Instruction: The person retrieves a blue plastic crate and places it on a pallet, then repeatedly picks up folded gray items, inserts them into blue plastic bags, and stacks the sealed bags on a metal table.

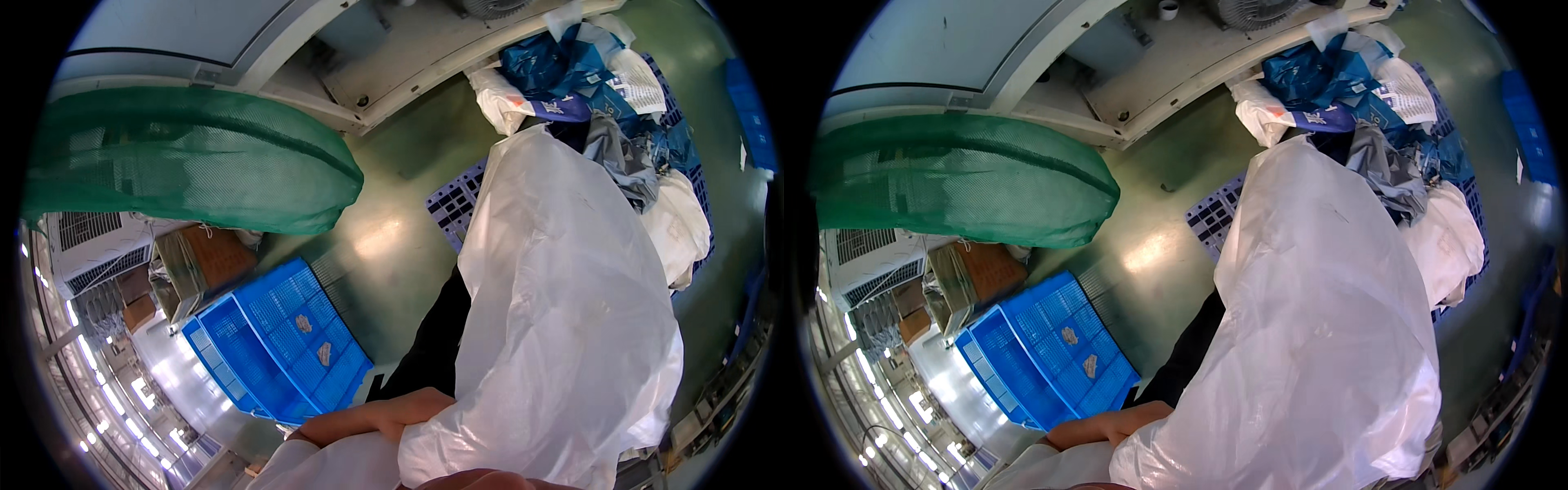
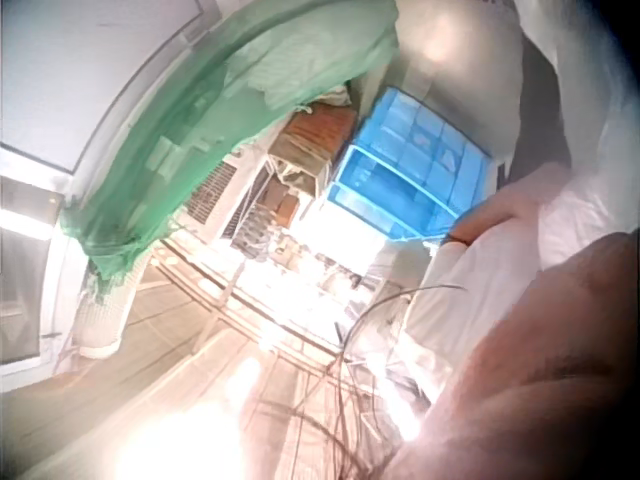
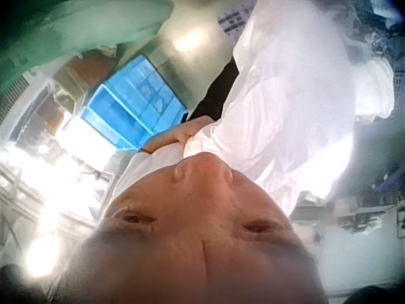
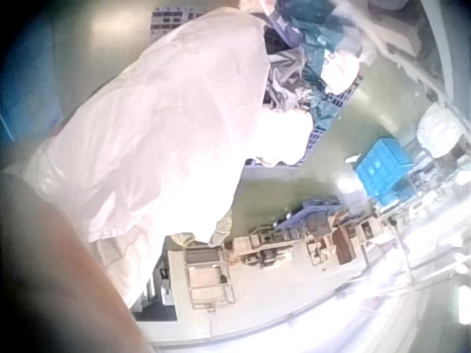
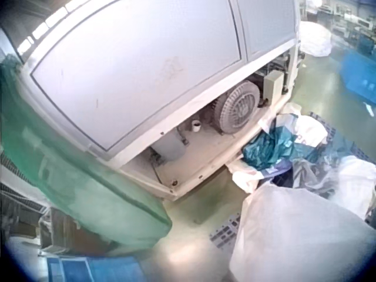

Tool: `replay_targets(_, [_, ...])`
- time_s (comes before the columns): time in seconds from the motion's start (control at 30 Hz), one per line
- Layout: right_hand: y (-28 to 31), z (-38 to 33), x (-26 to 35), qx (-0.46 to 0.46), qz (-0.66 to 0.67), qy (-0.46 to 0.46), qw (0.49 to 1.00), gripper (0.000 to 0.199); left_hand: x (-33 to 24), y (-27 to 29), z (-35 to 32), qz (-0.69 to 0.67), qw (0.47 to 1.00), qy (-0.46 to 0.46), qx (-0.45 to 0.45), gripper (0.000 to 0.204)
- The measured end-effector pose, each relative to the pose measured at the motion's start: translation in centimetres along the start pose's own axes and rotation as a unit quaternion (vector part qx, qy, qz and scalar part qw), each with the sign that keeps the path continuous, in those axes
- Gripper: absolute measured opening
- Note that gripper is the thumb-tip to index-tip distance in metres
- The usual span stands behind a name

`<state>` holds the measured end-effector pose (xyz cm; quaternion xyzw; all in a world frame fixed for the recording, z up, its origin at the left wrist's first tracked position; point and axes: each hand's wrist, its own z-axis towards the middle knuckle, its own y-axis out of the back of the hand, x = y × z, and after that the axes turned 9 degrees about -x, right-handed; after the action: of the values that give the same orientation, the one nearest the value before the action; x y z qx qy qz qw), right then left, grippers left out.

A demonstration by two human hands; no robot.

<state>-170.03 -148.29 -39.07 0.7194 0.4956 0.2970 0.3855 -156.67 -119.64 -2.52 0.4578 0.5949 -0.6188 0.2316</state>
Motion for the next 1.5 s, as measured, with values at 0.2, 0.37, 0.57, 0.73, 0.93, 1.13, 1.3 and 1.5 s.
replay_targets(0.2, [-0.9,-1.3,0.3,0.012,-0.018,0.067,0.998,0.034,-0.9,0.5,1.0,0.025,0.995,-0.063,-0.076,0.051])
replay_targets(0.37, [-0.1,-9.4,1.1,-0.019,-0.009,0.142,0.990,0.032,0.9,-1.1,-1.8,0.121,0.988,-0.069,-0.058,0.049])
replay_targets(0.57, [5.7,-21.4,2.3,-0.150,0.058,0.163,0.974,0.030,-1.2,-4.7,-4.0,0.108,0.954,0.110,-0.258,0.045])
replay_targets(0.73, [16.0,-30.7,4.8,-0.293,0.434,0.016,0.852,0.032,-3.0,-8.2,-2.3,0.128,0.904,0.082,-0.398,0.042])
replay_targets(0.93, [24.4,-47.0,12.8,-0.416,0.554,-0.088,0.716,0.046,-3.5,-14.9,-4.7,0.351,0.840,-0.207,-0.359,0.082])
replay_targets(1.13, [36.6,-55.1,25.6,-0.615,0.465,0.256,0.584,0.066,-4.3,-27.2,-9.3,0.257,0.802,-0.415,-0.343,0.076])
replay_targets(1.3, [41.4,-55.5,29.3,-0.567,0.542,0.347,0.514,0.034,-7.9,-24.7,-17.9,0.091,0.829,-0.446,-0.324,0.065])
replay_targets(1.5, [22.1,-37.7,14.6,0.045,0.097,-0.046,0.993,0.017,-6.1,-15.3,-31.7,0.043,0.794,-0.403,-0.454,0.054])
